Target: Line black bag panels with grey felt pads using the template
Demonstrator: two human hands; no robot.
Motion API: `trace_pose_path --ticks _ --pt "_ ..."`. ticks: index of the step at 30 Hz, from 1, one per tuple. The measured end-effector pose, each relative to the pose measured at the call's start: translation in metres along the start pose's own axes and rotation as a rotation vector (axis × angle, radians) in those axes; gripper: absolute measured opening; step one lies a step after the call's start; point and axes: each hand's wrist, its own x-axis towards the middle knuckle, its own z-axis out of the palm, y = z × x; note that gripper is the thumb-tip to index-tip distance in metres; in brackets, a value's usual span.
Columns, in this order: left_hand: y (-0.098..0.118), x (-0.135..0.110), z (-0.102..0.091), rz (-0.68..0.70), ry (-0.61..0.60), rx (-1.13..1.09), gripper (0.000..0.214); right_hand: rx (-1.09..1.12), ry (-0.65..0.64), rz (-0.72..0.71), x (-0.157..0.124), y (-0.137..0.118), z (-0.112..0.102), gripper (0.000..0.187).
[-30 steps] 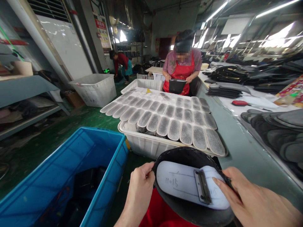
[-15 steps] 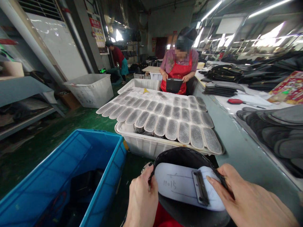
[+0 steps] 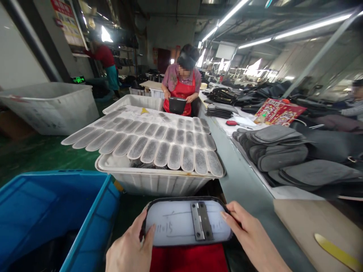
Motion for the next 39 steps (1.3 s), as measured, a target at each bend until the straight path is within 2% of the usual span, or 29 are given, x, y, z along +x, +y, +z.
trace_pose_path --ticks 2,5,8,12,17,25,27,31,35,39 --pt "-0.004 0.002 0.004 0.001 0.008 -0.016 0.047 0.061 0.01 -0.02 -0.001 -0.002 -0.001 0.028" --pt "-0.011 0.008 0.01 -0.002 0.037 -0.071 0.044 0.066 0.014 -0.067 -0.003 -0.019 -0.01 0.028" --pt "-0.018 0.014 0.013 0.009 0.045 -0.181 0.04 -0.091 0.022 -0.07 -0.004 -0.04 -0.019 0.02" --pt "-0.028 0.018 0.015 0.038 0.043 -0.303 0.038 -0.398 0.04 0.01 -0.005 -0.062 -0.02 0.012" --pt "-0.034 0.018 0.016 0.059 0.067 -0.405 0.036 -0.465 0.056 -0.089 -0.01 -0.09 -0.018 0.014" --pt "-0.032 0.017 0.006 0.095 0.009 -0.448 0.032 -0.708 -0.006 -0.073 -0.005 -0.113 -0.014 0.002" --pt "-0.032 0.017 0.005 0.1 0.004 -0.449 0.033 -0.77 -0.032 -0.052 -0.004 -0.116 -0.012 0.007" --pt "-0.032 0.018 0.005 0.109 -0.007 -0.418 0.033 -0.773 -0.012 -0.004 -0.001 -0.101 -0.01 0.012" --pt "-0.028 0.016 0.007 0.066 -0.01 -0.356 0.034 -0.601 0.045 -0.006 -0.001 -0.062 -0.006 0.01" --pt "-0.023 0.012 0.009 0.017 -0.01 -0.276 0.036 -0.527 0.081 0.001 -0.004 -0.03 0.004 0.012"
